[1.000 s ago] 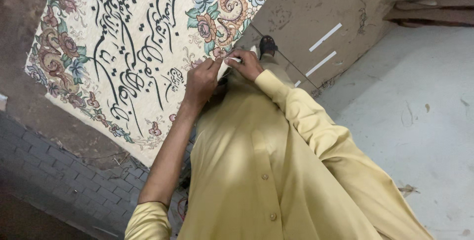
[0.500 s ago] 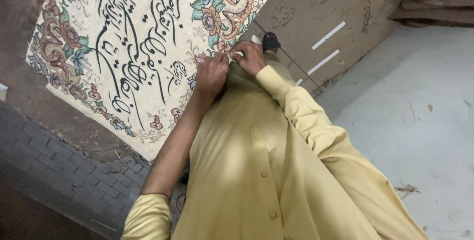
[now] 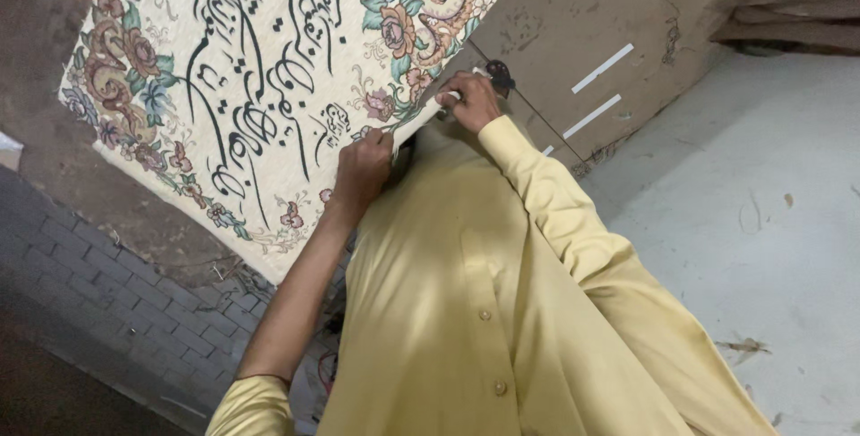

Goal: The person works on an embroidered calligraphy panel laid on a workbench, pulling and trimming loose threads from its edges by hand and smoothing the panel flat with their palms. They then set the panel aside, place a cardboard sheet on the bench, and spread white adhesive across it with a brush.

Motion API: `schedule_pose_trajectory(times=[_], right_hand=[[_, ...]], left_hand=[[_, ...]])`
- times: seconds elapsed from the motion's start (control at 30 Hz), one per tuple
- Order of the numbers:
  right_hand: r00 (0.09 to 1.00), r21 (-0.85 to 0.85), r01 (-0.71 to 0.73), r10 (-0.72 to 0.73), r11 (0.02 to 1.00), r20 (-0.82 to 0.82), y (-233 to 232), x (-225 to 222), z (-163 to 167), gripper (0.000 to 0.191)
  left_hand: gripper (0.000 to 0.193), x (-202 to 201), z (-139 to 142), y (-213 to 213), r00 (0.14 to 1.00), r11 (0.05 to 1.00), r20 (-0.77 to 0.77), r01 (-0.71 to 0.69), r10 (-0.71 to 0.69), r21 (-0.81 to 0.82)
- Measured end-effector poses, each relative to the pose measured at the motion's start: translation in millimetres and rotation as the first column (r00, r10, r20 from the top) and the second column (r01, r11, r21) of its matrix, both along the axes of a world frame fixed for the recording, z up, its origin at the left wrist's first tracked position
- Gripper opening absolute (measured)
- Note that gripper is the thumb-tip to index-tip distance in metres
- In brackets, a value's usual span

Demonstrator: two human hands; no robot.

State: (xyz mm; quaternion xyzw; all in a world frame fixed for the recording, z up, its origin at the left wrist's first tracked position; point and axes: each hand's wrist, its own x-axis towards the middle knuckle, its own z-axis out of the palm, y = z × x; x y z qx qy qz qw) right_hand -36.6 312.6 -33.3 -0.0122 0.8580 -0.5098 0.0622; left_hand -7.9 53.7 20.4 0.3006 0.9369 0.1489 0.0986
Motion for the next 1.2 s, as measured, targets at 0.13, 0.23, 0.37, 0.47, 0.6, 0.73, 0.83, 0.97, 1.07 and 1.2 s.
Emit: schedule_pose_trajectory(times=[0.13, 0.23, 0.37, 0.47, 0.6, 0.73, 0.83, 0.97, 1.07, 1.2], right_hand=[[0.997, -0.009, 0.056, -0.056, 0.998, 0.044, -4.0, 9.9, -10.4, 0.018], [0.991, 0.073, 0.076, -0.084, 0.994, 0.106, -15.2, 20.9, -13.4, 0.019], [0.983, 0.192, 0.097, -0.064, 0.977, -0.171, -50.1, 40.7, -9.8, 0.039], [0.969, 0.153, -0.142, 0.169, 0.978, -0.177, -96.0, 54.4, -6.9, 0.039], [0.969, -0.275, -0.081, 0.141, 0.958, 0.205, -142.6, 68.9, -10.0, 0.047], [0.951, -0.521, 0.117, 0.055, 0.845, 0.304, -153.0, 80.5, -13.1, 0.038], [0.936, -0.516, 0.171, 0.025, 0.839, 0.351, -152.6, 89.1, -11.8, 0.03], [0.962, -0.339, 0.174, -0.086, 0.925, 0.259, -154.9, 94.7, -8.0, 0.023], [0.98, -0.22, 0.162, -0.13, 0.962, 0.153, -155.8, 94.2, -8.5, 0.022], [0.976, -0.224, 0.181, -0.148, 0.958, 0.157, -155.1, 92.4, -13.1, 0.023]], left_hand=[[0.004, 10.4, 15.0, -24.7, 0.999, 0.998, -0.023, -0.032, 0.033, 0.053], [0.015, 11.9, 33.2, -30.7, 0.995, 0.988, -0.1, 0.004, 0.012, 0.157], [0.02, 17.7, 54.7, -40.4, 0.969, 0.918, -0.186, -0.079, 0.162, 0.389], [0.016, 19.7, 56.7, -51.6, 0.961, 0.879, -0.169, -0.12, 0.219, 0.462], [0.026, 22.9, 41.7, -66.9, 0.979, 0.921, -0.133, -0.094, 0.154, 0.377], [0.025, 30.8, 20.3, -74.8, 0.992, 0.958, -0.091, -0.061, 0.089, 0.281], [0.03, 37.2, 8.6, -78.4, 0.993, 0.979, -0.113, -0.013, 0.037, 0.203], [0.029, 37.8, -1.8, -74.4, 0.989, 0.992, -0.149, 0.023, -0.004, 0.127], [0.018, 33.7, -11.1, -61.1, 0.993, 0.997, -0.089, 0.076, -0.078, -0.026], [0.01, 33.4, -24.9, -55.2, 0.998, 0.997, -0.026, 0.062, -0.064, -0.045]])
